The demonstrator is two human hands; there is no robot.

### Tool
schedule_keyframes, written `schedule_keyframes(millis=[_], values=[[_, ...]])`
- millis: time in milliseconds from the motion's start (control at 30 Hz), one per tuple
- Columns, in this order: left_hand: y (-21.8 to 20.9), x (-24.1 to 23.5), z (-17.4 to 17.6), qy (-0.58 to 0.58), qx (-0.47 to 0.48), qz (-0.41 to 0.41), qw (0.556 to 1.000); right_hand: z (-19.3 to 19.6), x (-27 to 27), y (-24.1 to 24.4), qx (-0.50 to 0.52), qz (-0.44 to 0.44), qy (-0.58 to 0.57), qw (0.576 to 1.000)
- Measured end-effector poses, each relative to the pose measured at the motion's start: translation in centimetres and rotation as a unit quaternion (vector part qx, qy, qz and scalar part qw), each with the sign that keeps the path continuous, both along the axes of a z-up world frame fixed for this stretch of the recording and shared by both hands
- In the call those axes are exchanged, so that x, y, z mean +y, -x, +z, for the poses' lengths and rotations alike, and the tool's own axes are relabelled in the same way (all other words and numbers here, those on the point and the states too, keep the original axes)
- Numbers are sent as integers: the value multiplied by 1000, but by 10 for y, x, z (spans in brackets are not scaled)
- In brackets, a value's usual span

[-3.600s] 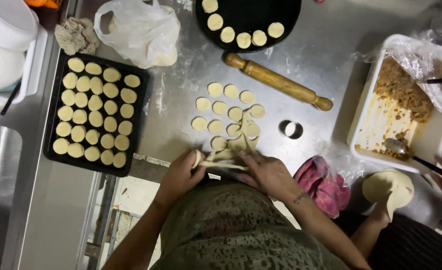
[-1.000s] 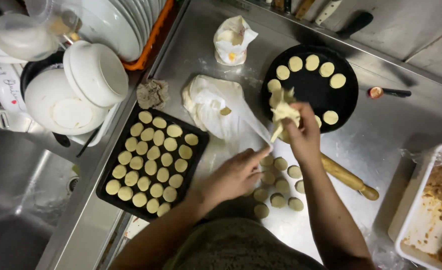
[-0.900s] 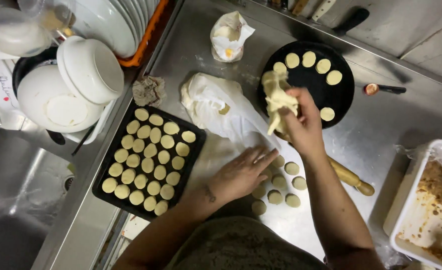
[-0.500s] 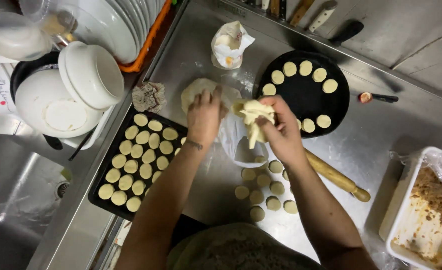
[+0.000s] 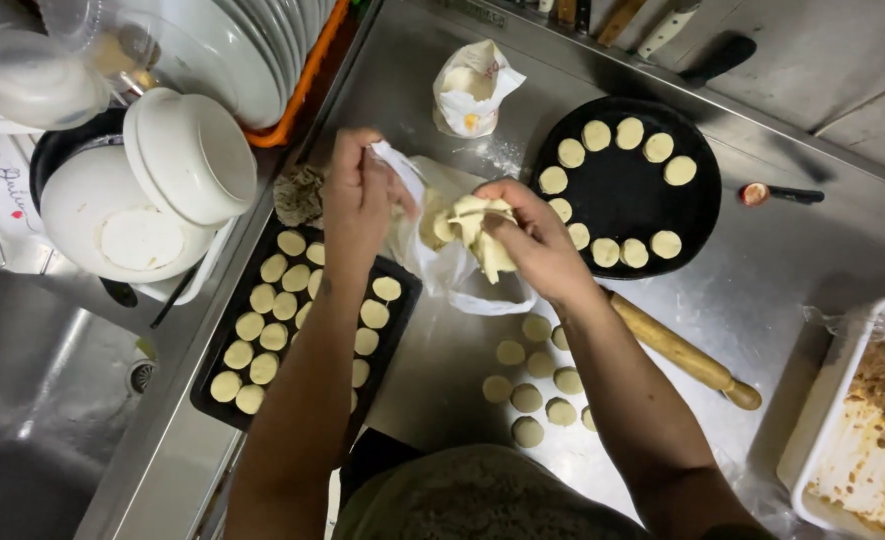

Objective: The person rolls out a sheet of dough on a stainless steel countertop using a rolling pin. They then use a round cutter to cut multiple circular pieces from the dough and place them onto a black tray. A second person is visible filling dough circles with a brown mixture.

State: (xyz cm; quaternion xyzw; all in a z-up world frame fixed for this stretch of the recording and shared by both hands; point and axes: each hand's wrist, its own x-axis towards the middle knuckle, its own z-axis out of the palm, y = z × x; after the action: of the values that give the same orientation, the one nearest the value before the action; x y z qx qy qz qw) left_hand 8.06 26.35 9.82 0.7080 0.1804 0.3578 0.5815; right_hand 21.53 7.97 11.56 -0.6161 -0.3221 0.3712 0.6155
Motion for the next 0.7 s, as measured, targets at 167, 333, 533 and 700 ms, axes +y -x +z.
schedule_keyframes(millis=[167, 333, 533, 700], values=[[-3, -6, 28, -46, 22, -29, 998, -3, 38, -7, -122, 49, 77, 988], [-7, 1, 58, -95, -24, -39, 994, 16, 54, 11, -232, 174, 113, 950], [-15, -19, 9, -383, 0, -94, 919, -36, -35, 10, -258, -30, 87, 962], [8, -80, -73, -268, 101, -183, 941, -53, -153, 0, -218, -144, 367, 893]])
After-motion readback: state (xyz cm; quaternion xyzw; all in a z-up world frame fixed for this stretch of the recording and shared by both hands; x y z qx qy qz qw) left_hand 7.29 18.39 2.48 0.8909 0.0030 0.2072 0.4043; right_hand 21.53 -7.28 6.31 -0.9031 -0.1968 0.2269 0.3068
